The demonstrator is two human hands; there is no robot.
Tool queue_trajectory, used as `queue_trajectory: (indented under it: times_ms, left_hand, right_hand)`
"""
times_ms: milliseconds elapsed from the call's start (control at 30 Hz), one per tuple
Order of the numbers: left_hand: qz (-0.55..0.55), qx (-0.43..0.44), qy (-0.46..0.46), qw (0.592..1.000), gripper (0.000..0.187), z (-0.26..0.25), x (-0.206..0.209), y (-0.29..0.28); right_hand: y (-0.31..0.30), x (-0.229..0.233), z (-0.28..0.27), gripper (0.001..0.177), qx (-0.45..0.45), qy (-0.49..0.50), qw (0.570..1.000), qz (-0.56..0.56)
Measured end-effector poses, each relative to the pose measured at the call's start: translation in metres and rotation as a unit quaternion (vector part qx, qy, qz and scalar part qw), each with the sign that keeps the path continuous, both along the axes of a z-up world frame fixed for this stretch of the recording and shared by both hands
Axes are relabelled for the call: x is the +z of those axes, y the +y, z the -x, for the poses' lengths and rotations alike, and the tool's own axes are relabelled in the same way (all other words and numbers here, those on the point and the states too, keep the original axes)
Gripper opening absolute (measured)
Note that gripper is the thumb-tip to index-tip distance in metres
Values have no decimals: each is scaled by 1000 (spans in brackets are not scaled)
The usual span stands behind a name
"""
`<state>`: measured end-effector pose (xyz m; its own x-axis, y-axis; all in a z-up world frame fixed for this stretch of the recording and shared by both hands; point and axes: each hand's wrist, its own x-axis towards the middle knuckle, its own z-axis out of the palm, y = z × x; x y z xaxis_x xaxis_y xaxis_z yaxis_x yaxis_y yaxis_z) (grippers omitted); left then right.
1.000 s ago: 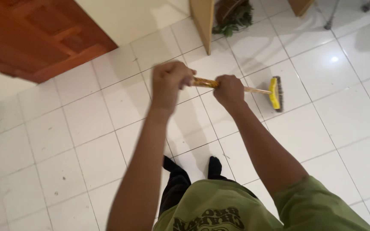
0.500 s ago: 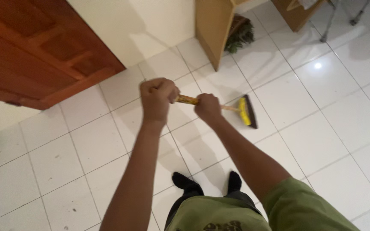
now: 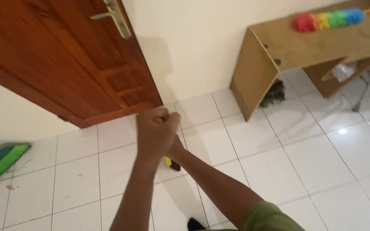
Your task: The person sweeps the tiled floor using a broom, moving it along the baseboards and under the edges of furniture.
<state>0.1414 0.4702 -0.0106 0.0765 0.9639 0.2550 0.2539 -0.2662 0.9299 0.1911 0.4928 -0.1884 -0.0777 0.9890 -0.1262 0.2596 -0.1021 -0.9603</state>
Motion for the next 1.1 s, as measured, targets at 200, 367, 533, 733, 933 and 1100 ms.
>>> queue_trajectory:
  times_ms: [200,367,533,733,933,1100]
  left_hand:
    - [-6,-7,-15,1000,35,10,48,-3]
    - [-82,-6,-111,990,34,-4,62,31]
    - [-57,48,-201,977,34,-59,10,85]
    - [50,113,-227,966,32,-142,-64,166]
    - [87,143,-221,961,30,-164,-112,205]
    - [90,149,-185,967,32,-139,-104,224]
  right_hand:
    - [13,38,-15,26,65,1,992,-106]
    - [55,57,-60,12,62,-163,983,-64]
    - [128,21,-141,18,78,-285,953,-62]
    - [222,-44,-235,23,114,-325,939,-21]
    - [273,-99,-258,25,152,-357,920,-64]
    - [285,-115,-224,18,139,-339,925,-97]
